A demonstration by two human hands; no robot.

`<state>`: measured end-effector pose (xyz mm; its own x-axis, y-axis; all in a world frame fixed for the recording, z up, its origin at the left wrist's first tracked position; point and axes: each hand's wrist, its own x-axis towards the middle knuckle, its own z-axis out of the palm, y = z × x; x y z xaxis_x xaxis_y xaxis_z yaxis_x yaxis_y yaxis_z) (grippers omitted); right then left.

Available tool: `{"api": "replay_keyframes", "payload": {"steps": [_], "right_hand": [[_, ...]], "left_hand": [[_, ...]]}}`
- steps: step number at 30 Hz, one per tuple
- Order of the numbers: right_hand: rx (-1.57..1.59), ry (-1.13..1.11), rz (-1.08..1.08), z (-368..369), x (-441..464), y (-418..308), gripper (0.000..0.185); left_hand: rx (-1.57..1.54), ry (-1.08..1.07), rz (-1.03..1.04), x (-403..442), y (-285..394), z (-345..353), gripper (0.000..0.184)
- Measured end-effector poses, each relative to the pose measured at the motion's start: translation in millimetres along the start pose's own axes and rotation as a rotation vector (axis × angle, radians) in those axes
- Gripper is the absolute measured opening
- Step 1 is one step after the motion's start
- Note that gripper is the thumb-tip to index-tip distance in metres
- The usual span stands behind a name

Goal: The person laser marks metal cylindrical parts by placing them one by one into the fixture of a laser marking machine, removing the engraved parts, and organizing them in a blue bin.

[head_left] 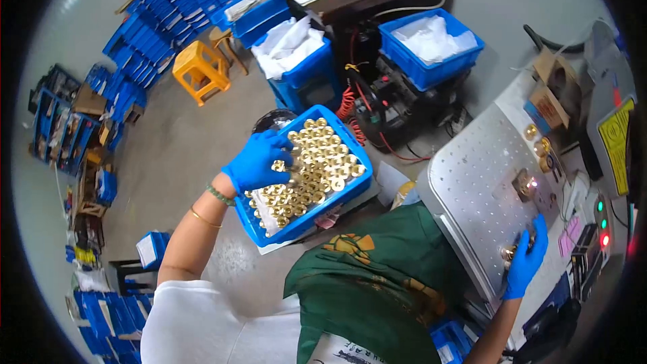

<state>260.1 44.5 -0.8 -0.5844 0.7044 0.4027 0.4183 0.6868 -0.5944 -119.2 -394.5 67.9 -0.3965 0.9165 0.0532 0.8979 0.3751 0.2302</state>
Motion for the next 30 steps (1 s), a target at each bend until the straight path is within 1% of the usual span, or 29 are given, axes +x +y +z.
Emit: {"api": "replay_keyframes", "payload": {"steps": [1,2,3,4,5,7,8,10,12,14,16,18,19,21,22,24,25,26,27,28,29,30], "right_hand": [[0.009,-0.009,-0.012,0.8,0.6,0.1,0.038],[0.078,-0.013,0.046,1.7,0.4,0.0,0.037],[0.143,-0.017,0.106,2.8,0.0,0.1,0.037],[0.144,-0.023,0.099,3.1,-0.1,1.6,0.037],[0.169,-0.028,0.128,2.8,0.0,3.4,0.037],[0.191,-0.036,0.152,1.9,0.2,5.7,0.037],[0.194,-0.027,0.163,1.9,-0.7,6.8,0.037],[0.197,-0.026,0.176,1.9,-1.0,5.6,0.038],[0.096,-0.042,0.135,-0.1,1.3,3.5,0.037],[0.136,-0.034,0.137,1.4,1.5,0.3,0.037],[0.176,-0.022,0.137,0.8,0.8,4.8,0.037],[0.043,-0.04,0.0,-0.1,3.1,12.0,0.037],[0.044,-0.036,0.001,-0.4,2.8,13.5,0.037],[0.069,-0.031,0.079,-1.2,2.1,1.4,0.035],[0.066,-0.028,0.084,-0.8,0.7,1.9,0.035],[0.212,0.009,0.118,2.7,-1.2,5.7,0.033],[0.201,0.017,0.124,2.9,-1.6,5.3,0.033],[0.191,0.002,0.075,2.2,-1.0,3.8,0.032],[0.171,0.002,0.029,-0.3,0.0,2.6,0.03],[0.25,0.01,0.087,-2.3,0.8,0.9,0.032],[0.32,0.03,0.143,-5.2,1.9,-0.1,0.033],[0.266,0.077,0.121,-9.9,3.2,0.8,0.033]], "left_hand": [[0.022,-0.074,-0.17,-18.8,-10.0,4.5,0.026],[0.112,-0.028,-0.205,-37.8,-24.9,15.4,0.025],[0.197,-0.026,-0.29,-53.4,-38.1,27.5,0.026],[0.281,-0.023,-0.372,-66.4,-45.5,36.9,0.026],[0.277,-0.021,-0.379,-78.3,-47.4,41.0,0.026],[0.313,-0.054,-0.504,-97.1,-46.1,49.7,0.027],[0.309,-0.054,-0.509,-104.0,-41.0,57.5,0.027],[0.102,-0.145,-0.702,-117.0,-23.5,74.3,0.024],[0.064,-0.175,-0.703,-122.9,2.4,83.5,0.025],[0.156,-0.066,-0.743,-128.3,21.8,98.8,0.025],[0.158,-0.052,-0.751,-132.4,28.6,105.7,0.024],[0.097,-0.118,-0.875,-122.6,42.5,95.8,0.024],[0.099,-0.115,-0.873,-122.9,42.2,99.5,0.024],[0.204,0.08,-0.722,-128.9,37.9,115.7,0.025],[0.203,0.079,-0.716,-131.7,33.9,122.5,0.025],[0.292,0.174,-0.511,-138.7,19.6,136.6,0.025],[0.284,0.173,-0.498,-152.2,8.6,148.1,0.025],[-0.032,0.212,-0.671,-167.8,-6.7,162.2,0.023],[-0.359,0.237,-0.816,-151.6,-9.6,156.1,0.021],[-0.087,0.1,-0.687,-139.4,-10.0,144.5,0.022],[0.182,-0.016,-0.535,-112.2,9.5,105.3,0.023],[0.12,0.099,-0.528,-87.8,12.1,92.1,0.023]]}}
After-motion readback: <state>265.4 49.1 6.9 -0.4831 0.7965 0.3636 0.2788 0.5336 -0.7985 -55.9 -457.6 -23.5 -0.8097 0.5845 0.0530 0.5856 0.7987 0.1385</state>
